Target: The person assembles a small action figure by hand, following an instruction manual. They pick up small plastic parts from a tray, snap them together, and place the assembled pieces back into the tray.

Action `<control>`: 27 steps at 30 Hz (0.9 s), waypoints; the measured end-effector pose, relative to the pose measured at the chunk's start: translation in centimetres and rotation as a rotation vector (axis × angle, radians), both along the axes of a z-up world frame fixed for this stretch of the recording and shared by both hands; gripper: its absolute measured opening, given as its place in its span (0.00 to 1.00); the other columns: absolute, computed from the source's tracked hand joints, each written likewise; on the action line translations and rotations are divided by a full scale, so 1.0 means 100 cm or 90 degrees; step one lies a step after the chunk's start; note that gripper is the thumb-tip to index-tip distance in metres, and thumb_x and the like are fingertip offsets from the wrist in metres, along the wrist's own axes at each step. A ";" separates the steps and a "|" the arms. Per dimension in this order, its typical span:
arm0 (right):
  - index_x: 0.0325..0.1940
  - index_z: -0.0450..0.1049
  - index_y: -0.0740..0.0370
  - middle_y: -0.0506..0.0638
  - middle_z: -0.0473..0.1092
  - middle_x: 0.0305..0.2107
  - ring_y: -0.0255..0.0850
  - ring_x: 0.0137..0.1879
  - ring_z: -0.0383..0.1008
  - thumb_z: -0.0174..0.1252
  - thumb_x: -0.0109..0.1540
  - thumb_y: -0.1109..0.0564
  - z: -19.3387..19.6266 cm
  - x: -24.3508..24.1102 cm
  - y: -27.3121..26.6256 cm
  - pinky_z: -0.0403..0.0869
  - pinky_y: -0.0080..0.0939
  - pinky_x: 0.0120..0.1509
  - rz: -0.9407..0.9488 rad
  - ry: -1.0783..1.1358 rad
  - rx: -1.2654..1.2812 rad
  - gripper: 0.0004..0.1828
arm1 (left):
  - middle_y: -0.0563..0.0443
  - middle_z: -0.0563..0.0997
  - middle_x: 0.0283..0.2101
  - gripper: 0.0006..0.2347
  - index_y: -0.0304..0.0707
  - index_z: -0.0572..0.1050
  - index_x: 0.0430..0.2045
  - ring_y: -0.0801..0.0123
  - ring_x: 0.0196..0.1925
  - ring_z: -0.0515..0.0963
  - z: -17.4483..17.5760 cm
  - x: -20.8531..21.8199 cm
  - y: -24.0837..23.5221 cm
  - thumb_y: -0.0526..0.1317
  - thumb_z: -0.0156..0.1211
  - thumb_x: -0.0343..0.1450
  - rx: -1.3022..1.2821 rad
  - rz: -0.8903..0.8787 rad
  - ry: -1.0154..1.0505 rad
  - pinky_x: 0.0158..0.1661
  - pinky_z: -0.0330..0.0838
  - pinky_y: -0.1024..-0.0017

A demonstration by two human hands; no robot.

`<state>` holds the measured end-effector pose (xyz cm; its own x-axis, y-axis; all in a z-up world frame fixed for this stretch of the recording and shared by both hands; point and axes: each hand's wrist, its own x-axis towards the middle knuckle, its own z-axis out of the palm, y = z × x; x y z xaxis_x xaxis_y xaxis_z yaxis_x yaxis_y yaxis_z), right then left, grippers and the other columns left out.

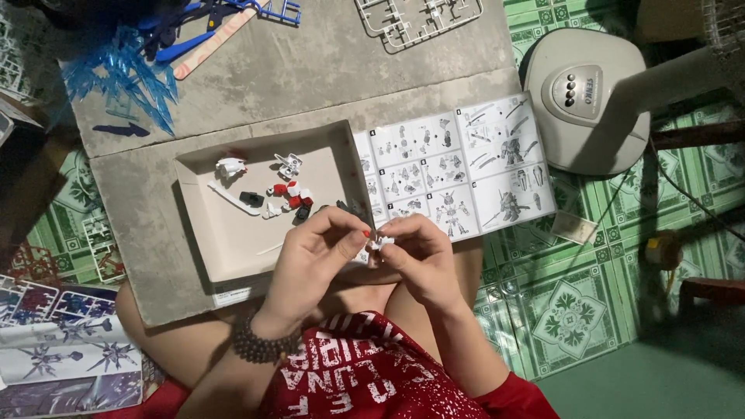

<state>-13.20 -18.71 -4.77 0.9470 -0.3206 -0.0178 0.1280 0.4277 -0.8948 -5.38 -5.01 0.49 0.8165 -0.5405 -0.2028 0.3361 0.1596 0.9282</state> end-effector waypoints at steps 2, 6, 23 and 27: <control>0.38 0.70 0.77 0.62 0.71 0.30 0.44 0.37 0.72 0.59 0.53 0.72 0.004 0.000 0.001 0.72 0.38 0.37 -0.013 -0.012 -0.072 0.10 | 0.52 0.73 0.27 0.05 0.31 0.75 0.32 0.75 0.33 0.70 -0.002 -0.006 -0.001 0.34 0.57 0.68 -0.037 0.025 0.126 0.37 0.68 0.78; 0.38 0.71 0.78 0.61 0.70 0.26 0.41 0.35 0.72 0.58 0.53 0.75 0.028 0.007 0.005 0.73 0.40 0.39 -0.039 -0.048 -0.216 0.10 | 0.52 0.72 0.30 0.07 0.33 0.71 0.36 0.72 0.40 0.71 0.001 -0.011 -0.002 0.36 0.55 0.69 -0.119 0.054 0.382 0.45 0.66 0.74; 0.35 0.76 0.71 0.56 0.73 0.24 0.44 0.28 0.74 0.64 0.49 0.72 0.036 0.023 0.007 0.75 0.38 0.35 -0.137 -0.164 -0.541 0.11 | 0.51 0.72 0.35 0.05 0.37 0.66 0.37 0.72 0.41 0.69 -0.011 -0.021 -0.010 0.36 0.50 0.71 -0.189 0.113 0.475 0.47 0.64 0.72; 0.35 0.77 0.69 0.54 0.73 0.23 0.42 0.26 0.72 0.64 0.49 0.72 0.024 0.025 0.003 0.75 0.38 0.33 -0.173 -0.221 -0.644 0.11 | 0.52 0.71 0.31 0.04 0.36 0.67 0.36 0.70 0.39 0.70 -0.009 -0.022 -0.012 0.35 0.50 0.70 -0.204 0.122 0.466 0.48 0.65 0.69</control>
